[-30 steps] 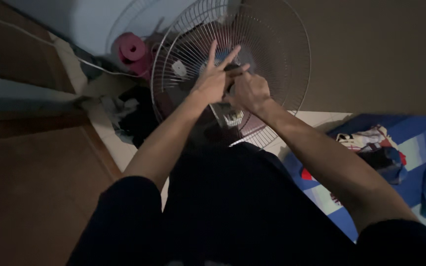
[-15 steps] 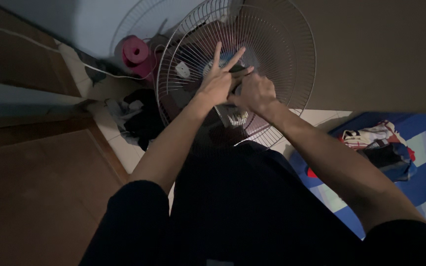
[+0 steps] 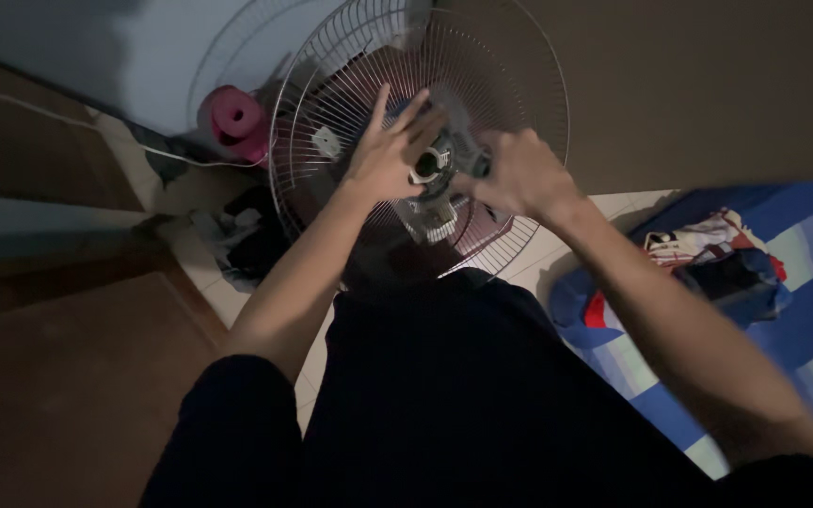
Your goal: The person unplugs an electric fan and disassembles it by removing the front grille, fan blades, and rear grille. They place the parts on a nearby table and use a screwdriver on the motor housing.
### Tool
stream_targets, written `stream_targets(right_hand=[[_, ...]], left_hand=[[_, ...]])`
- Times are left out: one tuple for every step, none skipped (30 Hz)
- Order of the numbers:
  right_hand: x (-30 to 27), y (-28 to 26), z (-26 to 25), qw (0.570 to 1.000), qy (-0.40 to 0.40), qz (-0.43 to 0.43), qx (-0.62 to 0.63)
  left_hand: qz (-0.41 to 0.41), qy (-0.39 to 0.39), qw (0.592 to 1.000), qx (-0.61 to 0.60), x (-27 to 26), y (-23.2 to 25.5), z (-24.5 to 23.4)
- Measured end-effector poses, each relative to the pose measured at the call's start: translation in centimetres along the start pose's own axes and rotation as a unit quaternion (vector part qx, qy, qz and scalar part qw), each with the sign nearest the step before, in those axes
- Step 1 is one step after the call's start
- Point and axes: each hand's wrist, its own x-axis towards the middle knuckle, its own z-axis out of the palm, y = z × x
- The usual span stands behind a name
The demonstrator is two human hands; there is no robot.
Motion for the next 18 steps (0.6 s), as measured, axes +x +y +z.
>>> stream_targets(right_hand=[[-0.2,1.3,0.9,0.998,0.033,-0.031,0.033],[-0.3,2.7,1.9,0.994,0.066,-0.061,0.065],[-0.4,4.1,2.8,0.985,0.098,-0.093,0.104],[-0.5,5.5,3.8,0.973,0.129,-0.125,0.142],[-0.6,6.7,4.8,0.958,0.160,-0.155,0.180],[-0.7,7.7,5.9,0.950,0.153,-0.134,0.237],[-0.9,8.7,7.0,0.939,0.147,-0.112,0.291],[-1.3,9.6,7.9,0.924,0.140,-0.089,0.344],[-1.8,10.3,8.9,0.911,0.153,-0.091,0.373],[-2.4,10.8,9.9,0.896,0.166,-0.092,0.402],[-3.1,11.2,10.9,0.879,0.180,-0.091,0.432],[-3.8,11.4,11.7,0.859,0.173,-0.081,0.476],[-4.6,11.5,12.6,0.834,0.172,-0.068,0.520],[-5.3,11.5,13.2,0.806,0.171,-0.057,0.564],[-6.1,11.4,13.9,0.785,0.178,-0.054,0.591],[-7.0,11.3,14.5,0.763,0.185,-0.052,0.617],[-8.0,11.0,15.4,0.737,0.196,-0.047,0.645],[-9.0,10.6,16.3,0.716,0.209,-0.049,0.664]], left_hand=[[-0.003,0.017,1.000,-0.004,-0.5,-0.2,-0.2],[-0.006,0.034,0.999,-0.008,-1.1,-0.2,-0.5],[-0.009,0.052,0.999,-0.011,-1.6,-0.3,-0.9],[-0.017,0.054,0.998,-0.025,-2.1,-0.3,-1.4],[-0.024,0.056,0.997,-0.038,-2.6,-0.1,-1.9],[-0.031,0.058,0.997,-0.051,-3.1,0.2,-2.4],[-0.044,0.066,0.994,-0.073,-3.8,0.6,-2.9],[-0.057,0.074,0.991,-0.095,-4.7,0.9,-3.4],[-0.067,0.081,0.988,-0.115,-5.5,1.2,-4.0],[-0.079,0.100,0.984,-0.122,-6.3,1.7,-4.4],[-0.087,0.117,0.981,-0.129,-7.2,2.2,-4.7],[-0.095,0.133,0.977,-0.137,-8.2,2.8,-5.0],[-0.094,0.157,0.974,-0.137,-9.3,3.3,-5.4],[-0.092,0.180,0.970,-0.137,-10.3,3.9,-5.7],[-0.085,0.198,0.966,-0.141,-11.1,4.7,-6.0],[-0.089,0.192,0.962,-0.170,-11.6,5.4,-6.3],[-0.088,0.182,0.959,-0.200,-12.2,5.9,-6.6],[-0.076,0.194,0.951,-0.228,-13.1,6.6,-6.9]])
